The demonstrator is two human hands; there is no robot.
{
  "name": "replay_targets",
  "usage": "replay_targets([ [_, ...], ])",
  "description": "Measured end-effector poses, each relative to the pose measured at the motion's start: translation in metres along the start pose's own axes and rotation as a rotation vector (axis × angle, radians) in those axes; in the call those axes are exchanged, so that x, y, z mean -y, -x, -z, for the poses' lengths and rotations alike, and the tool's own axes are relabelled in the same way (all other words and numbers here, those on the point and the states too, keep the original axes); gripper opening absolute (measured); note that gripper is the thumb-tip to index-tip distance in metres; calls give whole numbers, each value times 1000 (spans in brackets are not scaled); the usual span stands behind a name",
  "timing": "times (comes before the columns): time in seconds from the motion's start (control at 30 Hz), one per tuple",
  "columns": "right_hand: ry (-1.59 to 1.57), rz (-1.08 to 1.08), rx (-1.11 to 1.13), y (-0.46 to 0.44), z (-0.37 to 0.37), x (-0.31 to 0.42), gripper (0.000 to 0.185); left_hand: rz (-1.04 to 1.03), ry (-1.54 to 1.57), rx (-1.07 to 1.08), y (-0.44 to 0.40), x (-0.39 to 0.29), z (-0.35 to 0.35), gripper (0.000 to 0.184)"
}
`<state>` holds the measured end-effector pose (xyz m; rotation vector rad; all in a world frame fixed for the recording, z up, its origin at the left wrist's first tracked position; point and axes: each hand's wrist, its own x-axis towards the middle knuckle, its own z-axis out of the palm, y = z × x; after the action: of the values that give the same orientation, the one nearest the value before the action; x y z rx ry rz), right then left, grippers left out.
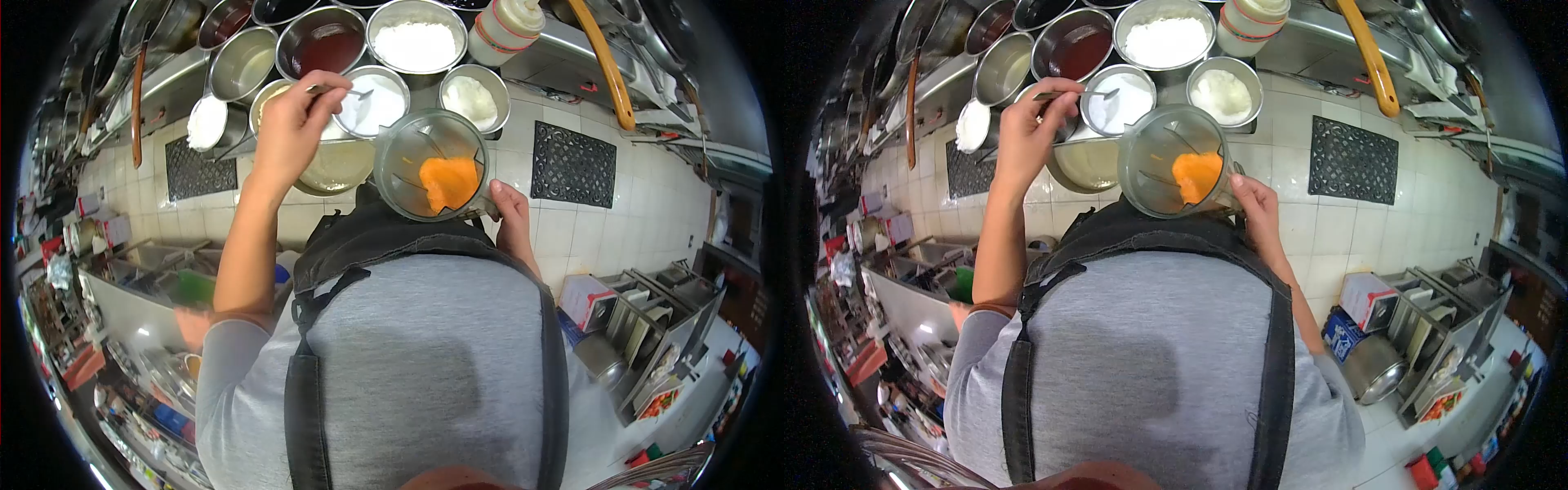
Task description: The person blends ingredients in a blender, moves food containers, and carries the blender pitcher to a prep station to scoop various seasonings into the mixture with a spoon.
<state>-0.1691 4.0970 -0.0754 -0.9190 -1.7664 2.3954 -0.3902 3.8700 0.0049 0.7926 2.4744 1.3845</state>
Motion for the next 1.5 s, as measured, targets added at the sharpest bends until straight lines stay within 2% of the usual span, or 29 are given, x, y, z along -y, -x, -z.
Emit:
replay_targets([
  [0.07, 0, -24, 47, -4, 6, 4, 38, 129, 222, -70, 10, 4, 0, 14],
  [0.2, 22, -67, 130, -7, 15, 13, 37, 212, 260, -196, 32, 17, -6, 17],
  [0.27, 25, -82, 142, -7, 20, 13, 37, 115, 269, -357, 42, 21, -14, 15],
  [0.37, 25, -68, 141, -8, 25, 8, 37, 9, 92, -413, 54, 36, -31, 16],
  [0.43, 38, -81, 119, -10, 28, 4, 37, 46, 71, -379, 61, 53, -38, 17],
  [0.5, 58, -80, 101, -11, 26, 1, 37, 122, 375, -415, 63, 66, -48, 19],
  [0.57, 81, -87, 81, -10, 25, -2, 37, 146, 444, -422, 62, 76, -51, 22],
  [0.63, 68, -85, 78, -13, 22, -5, 38, 256, 689, -500, 58, 82, -50, 24],
  [0.83, 72, -87, 48, -15, 12, -13, 38, 394, 1014, -483, 56, 93, -45, 24],
  [1.03, 19, -83, 24, -11, 5, -16, 36, 424, 1122, -492, 56, 101, -40, 25],
  [1.37, 74, -52, 34, -15, 6, -21, 36, 349, 1064, -472, 55, 82, -23, 25],
  [1.5, 65, -69, 23, -13, -2, -16, 36, 301, 991, -379, 64, 58, -20, 26],
])
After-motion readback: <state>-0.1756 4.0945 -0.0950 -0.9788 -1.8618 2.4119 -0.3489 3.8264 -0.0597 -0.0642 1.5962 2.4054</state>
